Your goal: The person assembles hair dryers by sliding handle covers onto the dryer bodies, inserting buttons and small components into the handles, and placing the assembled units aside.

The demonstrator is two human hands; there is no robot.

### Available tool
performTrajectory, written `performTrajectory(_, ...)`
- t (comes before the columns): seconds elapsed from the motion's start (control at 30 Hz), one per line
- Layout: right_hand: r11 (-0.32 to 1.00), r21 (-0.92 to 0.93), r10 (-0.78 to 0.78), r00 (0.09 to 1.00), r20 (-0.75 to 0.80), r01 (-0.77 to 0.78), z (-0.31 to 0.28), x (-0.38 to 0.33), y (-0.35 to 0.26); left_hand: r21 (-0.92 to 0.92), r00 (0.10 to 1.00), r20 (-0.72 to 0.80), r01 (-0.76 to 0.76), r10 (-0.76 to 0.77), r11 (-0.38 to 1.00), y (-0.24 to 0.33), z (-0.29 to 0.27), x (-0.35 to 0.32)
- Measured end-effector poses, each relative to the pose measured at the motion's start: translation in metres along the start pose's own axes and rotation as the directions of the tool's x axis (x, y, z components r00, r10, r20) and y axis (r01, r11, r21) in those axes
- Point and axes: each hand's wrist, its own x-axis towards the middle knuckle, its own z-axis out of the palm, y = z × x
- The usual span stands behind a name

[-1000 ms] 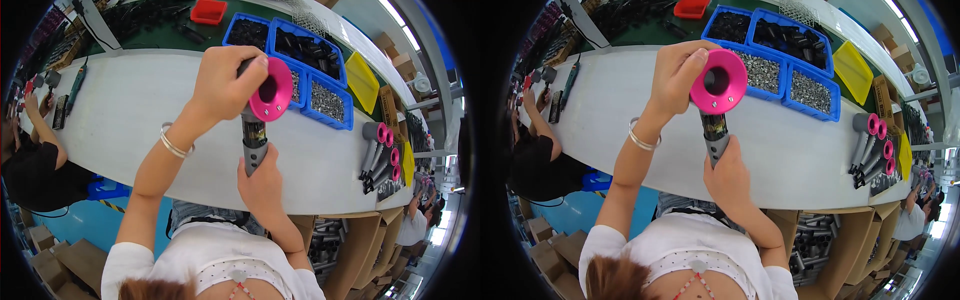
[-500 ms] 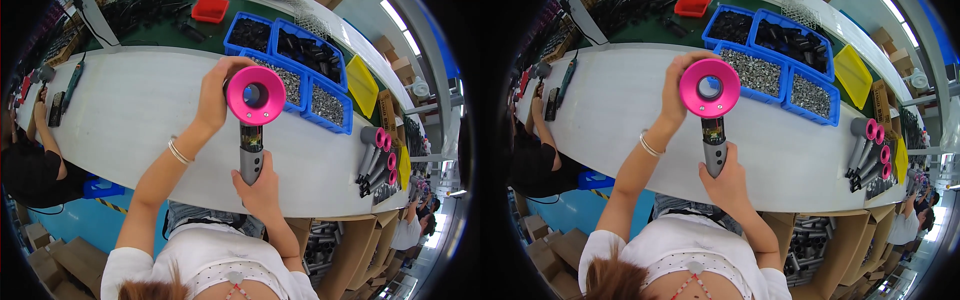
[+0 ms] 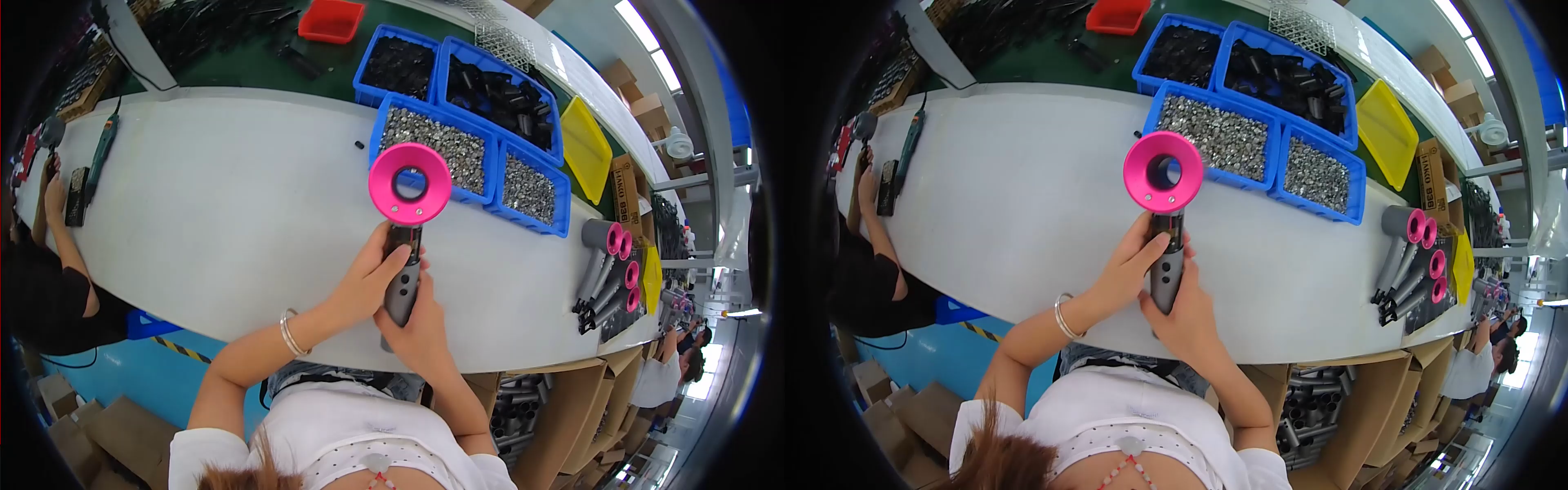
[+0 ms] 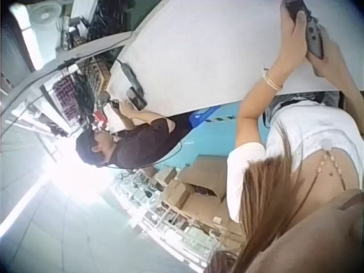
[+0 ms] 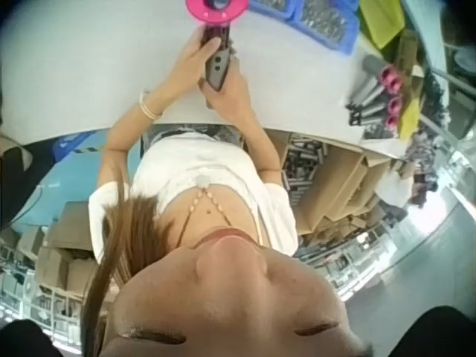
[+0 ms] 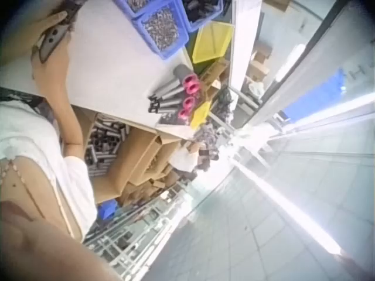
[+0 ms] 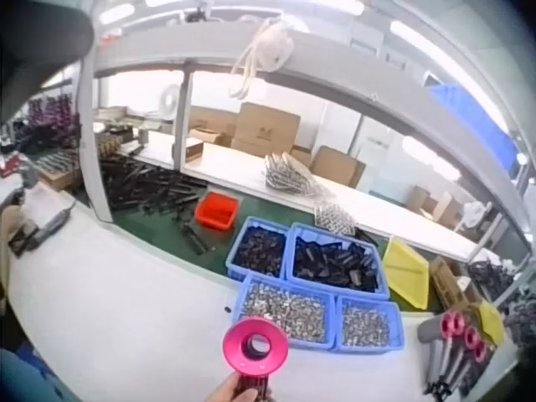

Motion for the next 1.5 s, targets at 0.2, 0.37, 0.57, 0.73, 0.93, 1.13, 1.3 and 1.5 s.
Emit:
performTrajectory(0.2,0.983,-0.099,-0.156,0.988,0.009,0.156,-0.059,0.039,0.006,0.145,0.999,-0.041,-0.023,0.029,0.989,-0.005,-0.027,-0.017)
performTrajectory(0.37,0.8,-0.481,-0.567,0.714,-0.41,0.359,-0.113,0.165,0.002,0.281,0.997,0.003,-0.076,0.078,0.957,-0.013,-0.033,-0.022)
performTrajectory(0.57,0.748,-0.664,-0.347,0.861,-0.373,0.013,-0.146,0.334,0.012,0.166,0.992,-0.114,-0.029,0.048,0.986,-0.032,-0.03,-0.031)
performTrajectory(0.73,0.595,-0.717,0.06,0.91,-0.409,-0.362,-0.136,0.373,-0.007,0.104,0.986,-0.167,0.017,0.001,0.994,-0.031,-0.027,-0.022)
performTrajectory(0.93,0.607,-0.778,-0.302,0.858,-0.416,-0.164,-0.151,0.376,0.008,0.023,0.989,-0.145,0.028,-0.024,0.999,-0.044,-0.023,-0.017)
performTrajectory(1.13,0.875,-0.02,-0.449,0.796,-0.406,0.483,-0.116,0.208,-0.055,-0.018,0.996,-0.085,0.014,-0.016,1.0,-0.034,-0.029,-0.015)
performTrajectory(1.3,0.932,0.075,-0.346,0.932,-0.109,0.355,-0.064,0.062,-0.015,-0.108,0.991,-0.098,0.083,-0.093,0.991,-0.039,-0.031,-0.014)
performTrajectory(1.5,0.43,-0.629,-0.859,0.507,-0.066,0.647,-0.01,0.049,0.02,-0.288,0.991,0.003,0.131,-0.136,0.949,-0.042,-0.035,-0.02)
